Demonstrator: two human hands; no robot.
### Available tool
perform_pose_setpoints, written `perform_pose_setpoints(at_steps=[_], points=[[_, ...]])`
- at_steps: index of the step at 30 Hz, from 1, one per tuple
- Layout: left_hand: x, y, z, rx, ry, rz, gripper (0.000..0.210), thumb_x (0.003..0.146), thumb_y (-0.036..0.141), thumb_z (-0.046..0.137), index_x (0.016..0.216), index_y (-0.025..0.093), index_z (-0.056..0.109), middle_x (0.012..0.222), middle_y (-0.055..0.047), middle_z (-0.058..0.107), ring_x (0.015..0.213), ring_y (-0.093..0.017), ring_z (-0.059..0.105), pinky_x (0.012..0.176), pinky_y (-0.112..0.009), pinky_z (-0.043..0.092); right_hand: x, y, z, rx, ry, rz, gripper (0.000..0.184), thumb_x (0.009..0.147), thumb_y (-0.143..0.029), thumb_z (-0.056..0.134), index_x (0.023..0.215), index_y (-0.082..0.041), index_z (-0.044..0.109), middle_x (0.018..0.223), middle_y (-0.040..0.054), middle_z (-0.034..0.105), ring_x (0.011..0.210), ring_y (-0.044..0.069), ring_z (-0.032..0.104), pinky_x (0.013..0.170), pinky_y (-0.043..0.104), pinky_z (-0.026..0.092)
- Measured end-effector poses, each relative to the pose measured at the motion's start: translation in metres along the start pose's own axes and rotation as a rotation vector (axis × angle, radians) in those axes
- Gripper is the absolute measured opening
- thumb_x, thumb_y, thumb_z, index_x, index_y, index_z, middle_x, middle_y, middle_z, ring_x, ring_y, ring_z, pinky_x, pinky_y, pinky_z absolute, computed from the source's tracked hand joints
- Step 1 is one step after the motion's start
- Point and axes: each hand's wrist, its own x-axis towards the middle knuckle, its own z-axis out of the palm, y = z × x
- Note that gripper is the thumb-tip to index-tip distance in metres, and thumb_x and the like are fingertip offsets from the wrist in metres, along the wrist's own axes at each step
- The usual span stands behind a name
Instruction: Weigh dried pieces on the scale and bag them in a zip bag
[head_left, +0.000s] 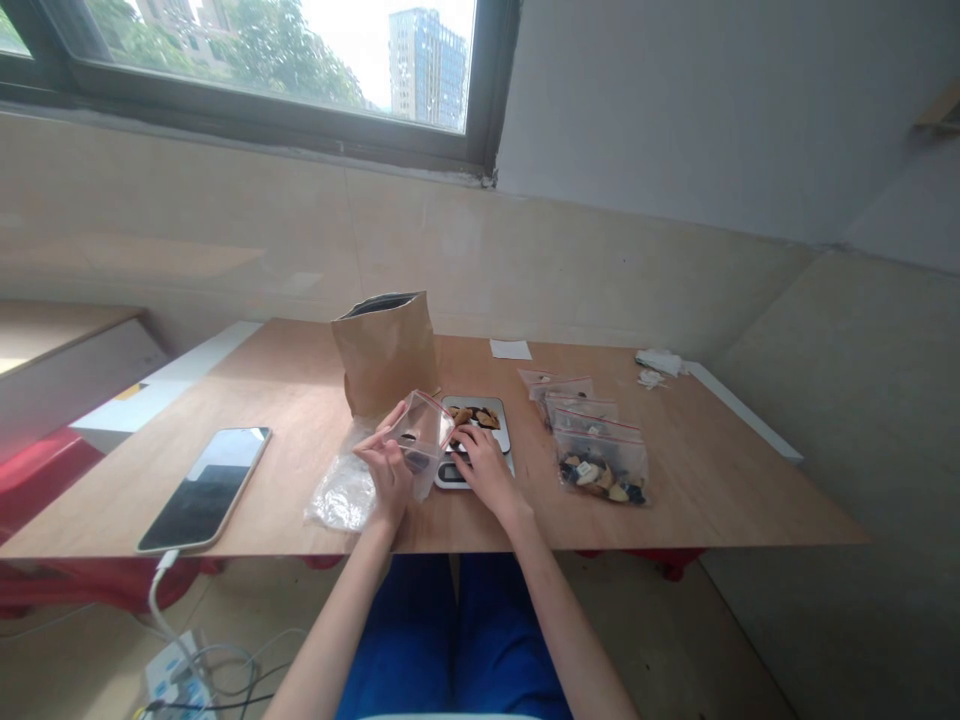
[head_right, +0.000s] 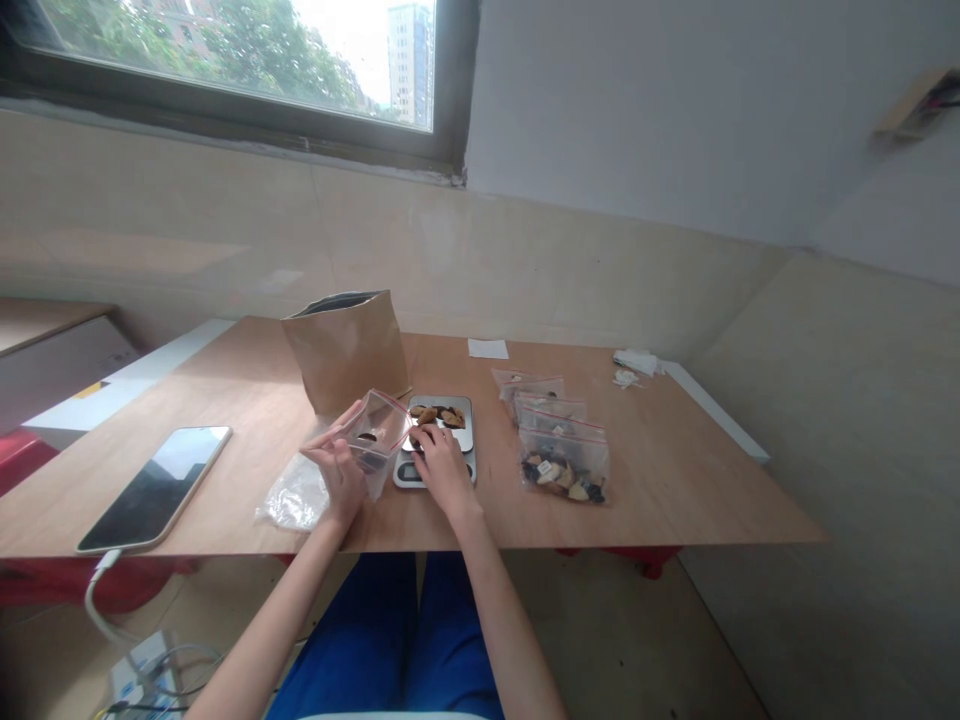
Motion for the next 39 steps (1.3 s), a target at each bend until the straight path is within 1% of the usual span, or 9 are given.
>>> perform_pose_setpoints(at_steps=[4,9,17,20,22,24,26,32,39], points=[[0.000,-0.001,0.000,-0.005,0.008,0.005,0.024,0.091,0.044,0.032,0.095,0.021,0.030,0.111,-0.023,0.060,0.107,-0.028,0.060,0.088,-0.048,0.046,-0.002,0.004,0.001,0.043,0.015,-0.016,0.027,0.085,-0.006,0.045,0.104,-0.018,0.060,0.107,0.0084,0.062,0.105,0.023,0.054,0.092,0.039,0.045],[0.000,-0.002,0.001,-0.006,0.008,0.006,0.018,0.091,0.038,0.033,0.095,0.021,0.028,0.112,-0.022,0.060,0.108,-0.027,0.059,0.090,-0.048,0.044,-0.004,0.007,-0.003,0.133,0.086,-0.008,0.022,0.088,-0.010,0.044,0.093,-0.019,0.063,0.096,0.0071,0.065,0.094,0.021,0.058,0.085,0.037,0.048],[-0.001,-0.004,0.000,-0.029,-0.026,-0.018,0.021,0.090,0.038,0.034,0.099,0.019,0.032,0.109,-0.022,0.061,0.105,-0.027,0.061,0.092,-0.051,0.043,0.014,-0.018,-0.026,0.513,0.389,0.272,0.019,0.082,-0.023,0.052,0.091,-0.018,0.068,0.093,0.0068,0.069,0.080,0.017,0.063,0.073,0.029,0.053],[-0.002,-0.003,0.000,-0.062,-0.052,-0.007,0.022,0.091,0.039,0.034,0.101,0.020,0.030,0.111,-0.021,0.061,0.106,-0.026,0.060,0.093,-0.052,0.043,0.022,-0.035,-0.036,0.647,0.348,0.242,0.019,0.081,-0.026,0.055,0.092,-0.018,0.068,0.092,0.0059,0.070,0.080,0.016,0.064,0.074,0.027,0.053],[-0.001,-0.001,0.000,-0.099,-0.068,0.028,0.022,0.091,0.040,0.035,0.101,0.020,0.029,0.113,-0.021,0.060,0.107,-0.026,0.060,0.093,-0.053,0.044,0.025,-0.045,-0.042,0.674,0.245,0.171,0.019,0.081,-0.025,0.055,0.093,-0.018,0.069,0.094,0.0052,0.070,0.080,0.015,0.064,0.073,0.026,0.053],[0.000,0.002,0.001,-0.120,-0.085,0.049,0.024,0.091,0.041,0.035,0.102,0.020,0.030,0.115,-0.022,0.059,0.107,-0.027,0.060,0.092,-0.054,0.044,0.026,-0.053,-0.045,0.659,0.121,0.101,0.020,0.082,-0.024,0.055,0.097,-0.020,0.068,0.097,0.0043,0.069,0.081,0.014,0.064,0.072,0.025,0.052],[0.001,0.005,0.002,-0.115,-0.080,0.049,0.024,0.091,0.041,0.034,0.101,0.020,0.029,0.115,-0.023,0.058,0.105,-0.027,0.061,0.090,-0.055,0.045,0.027,-0.056,-0.045,0.616,0.073,0.053,0.022,0.084,-0.024,0.052,0.100,-0.021,0.067,0.100,0.0035,0.068,0.085,0.014,0.064,0.074,0.024,0.051],[0.000,0.002,0.003,-0.088,-0.036,0.036,0.019,0.091,0.039,0.033,0.096,0.023,0.025,0.115,-0.020,0.058,0.105,-0.027,0.061,0.086,-0.056,0.048,0.032,-0.025,-0.028,0.358,0.326,0.074,0.034,0.084,-0.010,0.036,0.100,-0.020,0.065,0.102,0.0066,0.065,0.099,0.017,0.059,0.089,0.031,0.047],[0.000,-0.002,0.002,-0.143,-0.059,0.064,0.015,0.092,0.035,0.033,0.094,0.023,0.024,0.118,-0.022,0.056,0.110,-0.027,0.058,0.089,-0.054,0.045,0.037,0.019,-0.001,-0.092,-0.016,0.048,0.040,0.084,-0.017,0.049,0.125,-0.016,0.051,0.134,0.0164,0.048,0.127,0.028,0.042,0.105,0.052,0.028]])
